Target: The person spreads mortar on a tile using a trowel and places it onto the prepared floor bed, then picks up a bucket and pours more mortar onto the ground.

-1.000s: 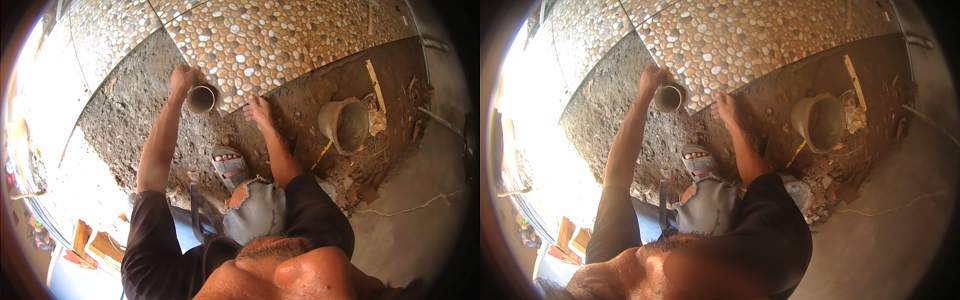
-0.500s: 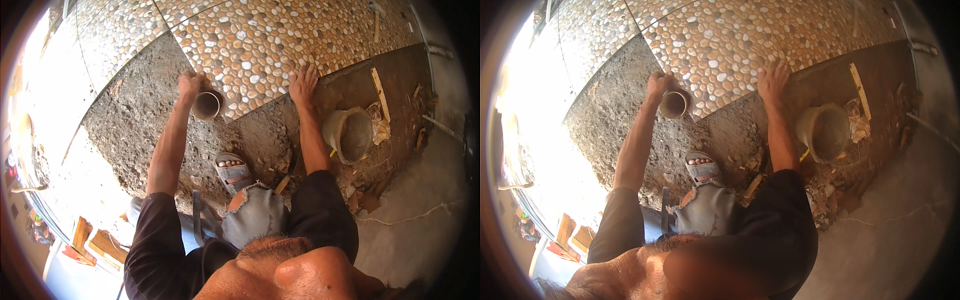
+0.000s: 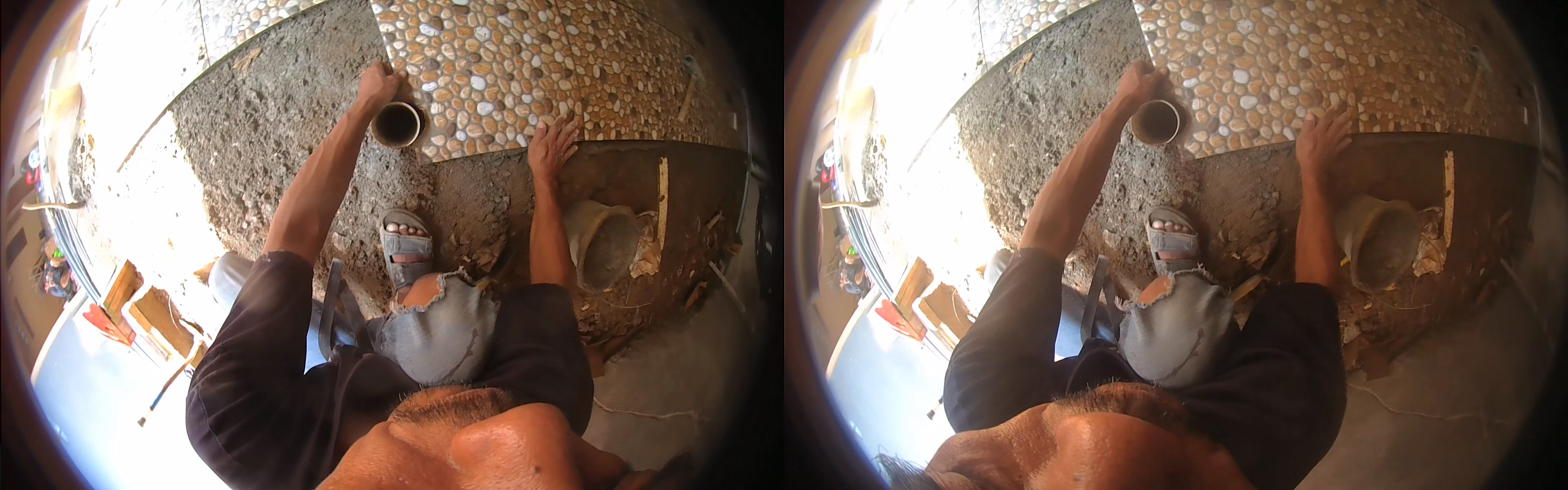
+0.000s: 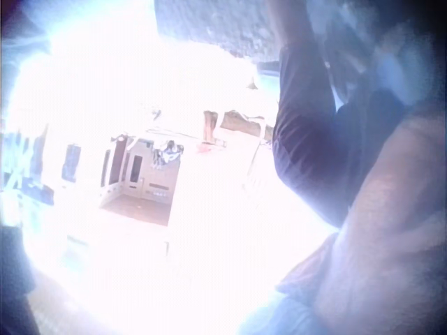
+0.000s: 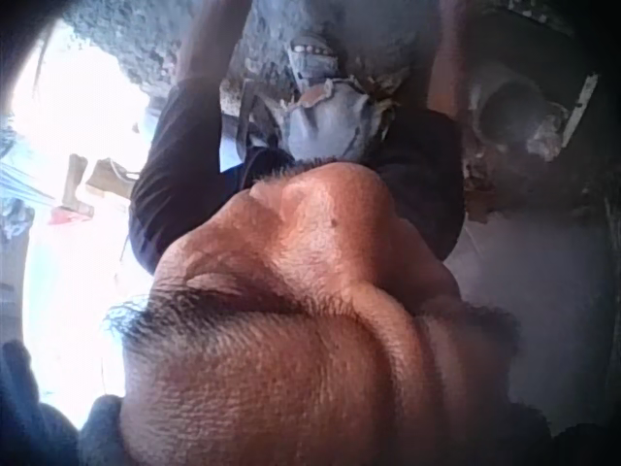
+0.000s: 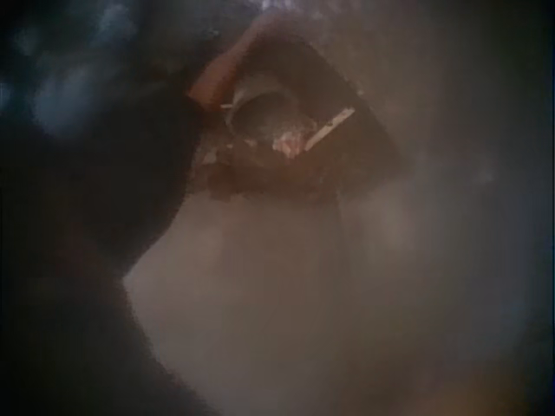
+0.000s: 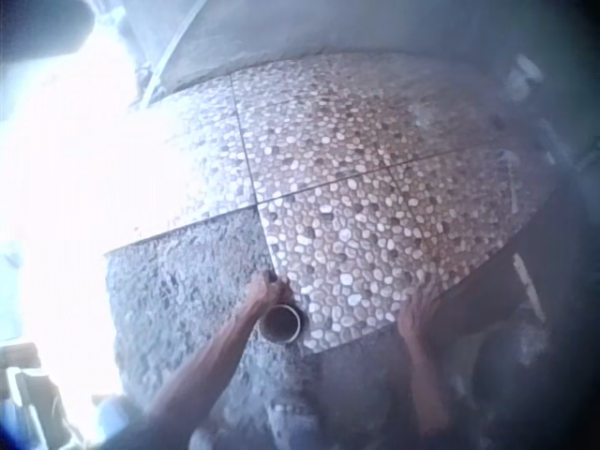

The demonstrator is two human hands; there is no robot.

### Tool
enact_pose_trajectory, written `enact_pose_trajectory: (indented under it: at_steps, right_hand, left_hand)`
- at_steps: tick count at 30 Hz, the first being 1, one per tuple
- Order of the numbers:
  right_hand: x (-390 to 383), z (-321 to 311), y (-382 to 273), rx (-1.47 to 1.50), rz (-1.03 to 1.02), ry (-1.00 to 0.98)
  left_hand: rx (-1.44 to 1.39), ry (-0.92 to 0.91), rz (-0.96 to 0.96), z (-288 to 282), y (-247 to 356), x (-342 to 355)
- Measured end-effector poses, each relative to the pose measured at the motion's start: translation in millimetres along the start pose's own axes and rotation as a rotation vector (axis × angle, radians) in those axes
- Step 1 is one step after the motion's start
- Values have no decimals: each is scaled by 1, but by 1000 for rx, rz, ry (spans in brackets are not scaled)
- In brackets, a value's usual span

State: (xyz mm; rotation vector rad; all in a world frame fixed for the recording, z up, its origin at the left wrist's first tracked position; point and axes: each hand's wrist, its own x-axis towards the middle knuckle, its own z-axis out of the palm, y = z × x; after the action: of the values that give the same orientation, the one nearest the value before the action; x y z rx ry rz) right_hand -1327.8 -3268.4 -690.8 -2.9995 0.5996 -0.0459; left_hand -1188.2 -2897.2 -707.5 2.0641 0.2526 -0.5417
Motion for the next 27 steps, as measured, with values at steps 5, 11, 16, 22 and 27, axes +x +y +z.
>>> enact_pose_trajectory:
  at_steps: [5,11,16,22,27]
  right_hand:
    - [-2,-2,8,-56,52,-40]
    - [4,2,6,-37,90,-100]
    - [2,-2,5,-116,125,-190]
    - [2,-10,-3,-82,80,-125]
    - [1,-7,-1,-110,83,-133]
  left_hand:
    - [-207,-11,-75,2,49,-33]
    - [98,56,5,-1,32,-25]
    - [-118,61,-65,-10,55,-45]
    - [-43,154,-72,6,26,-25]
    - [-161,161,-129,16,14,-16]
